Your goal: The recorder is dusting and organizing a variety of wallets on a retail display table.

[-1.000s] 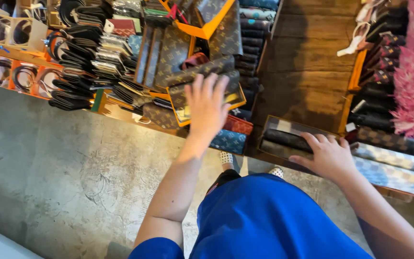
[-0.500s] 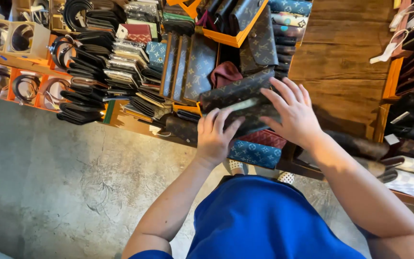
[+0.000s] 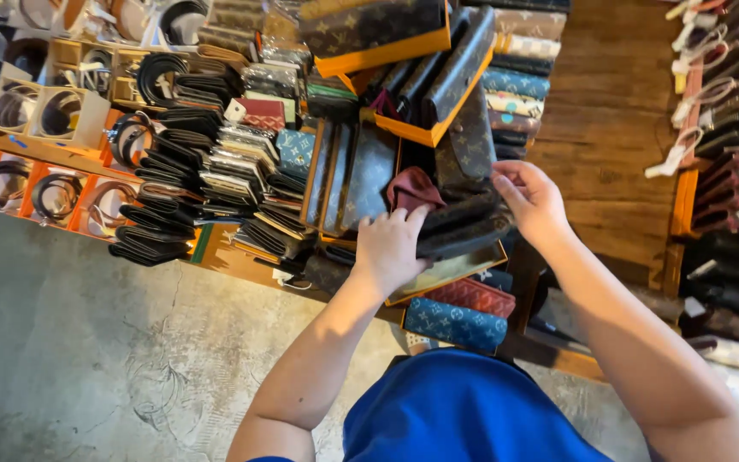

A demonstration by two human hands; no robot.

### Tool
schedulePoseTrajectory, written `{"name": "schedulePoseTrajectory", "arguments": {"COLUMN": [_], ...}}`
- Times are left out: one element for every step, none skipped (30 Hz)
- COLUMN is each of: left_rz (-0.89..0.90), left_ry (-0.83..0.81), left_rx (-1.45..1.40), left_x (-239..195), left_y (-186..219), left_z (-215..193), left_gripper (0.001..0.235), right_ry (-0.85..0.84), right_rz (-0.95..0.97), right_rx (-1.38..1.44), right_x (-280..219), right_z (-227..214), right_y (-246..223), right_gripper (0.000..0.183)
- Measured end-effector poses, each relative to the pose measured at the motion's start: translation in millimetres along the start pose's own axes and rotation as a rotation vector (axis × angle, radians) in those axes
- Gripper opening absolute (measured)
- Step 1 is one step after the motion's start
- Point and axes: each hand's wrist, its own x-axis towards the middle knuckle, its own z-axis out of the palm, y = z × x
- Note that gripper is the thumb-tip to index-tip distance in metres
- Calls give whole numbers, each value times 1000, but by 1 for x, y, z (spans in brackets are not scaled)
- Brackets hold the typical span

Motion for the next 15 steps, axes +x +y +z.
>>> {"name": "schedulePoseTrajectory", "arguments": {"left_rz": [-12, -38, -62, -72, -53, -35, -45, -28, -10, -25, -24, -20, -32, -28, -20], "left_ry": [9, -52, -111, -97, -99, -98, -82, -98, -115, -103, -16, 74, 89, 417, 747], "left_rx": [2, -102, -208, -202, -186, -169, -162, -157, -152, -148, -276, -400, -394, -476, -548], "left_x": [-1, 0, 1, 4, 7, 12, 14, 15, 15, 23, 31, 39, 55, 69, 84], "left_y": [-3, -5, -7, -11, -15, -19, -17, -14, -12, -14, -16, -20, -26, -33, -39], "left_z": [-11, -23, -35, -37, -39, -42, -50, -57, -65, -71, -78, -86, -94, -99, -105], "left_gripper": [100, 93, 87, 87, 90, 93, 93, 104, 116, 116, 112, 109, 109, 97, 85], "right_ry": [-9, -6, -1, -4, -22, -36, -35, -62, -87, -89, -104, -119, -119, -85, -52], "right_rz": [-12, -70, -128, -144, -303, -466, -485, -578, -672, -689, -650, -612, -631, -638, -644], "right_rx": [4, -121, -246, -239, -350, -459, -452, -554, -656, -646, -656, -666, -657, -618, -579], "right_x": [13, 29, 45, 57, 69, 83, 101, 118, 134, 144, 155, 165, 176, 184, 191], "right_z": [-1, -3, -5, -3, -2, -1, 1, 5, 9, 12, 16, 20, 23, 26, 29], "right_y": [-2, -3, -6, -24, -43, -61, -63, -65, -67, -69, -71, -74, -72, -68, -64], "right_gripper": [25, 28, 31, 31, 38, 45, 45, 53, 61, 61, 65, 69, 69, 64, 61]}}
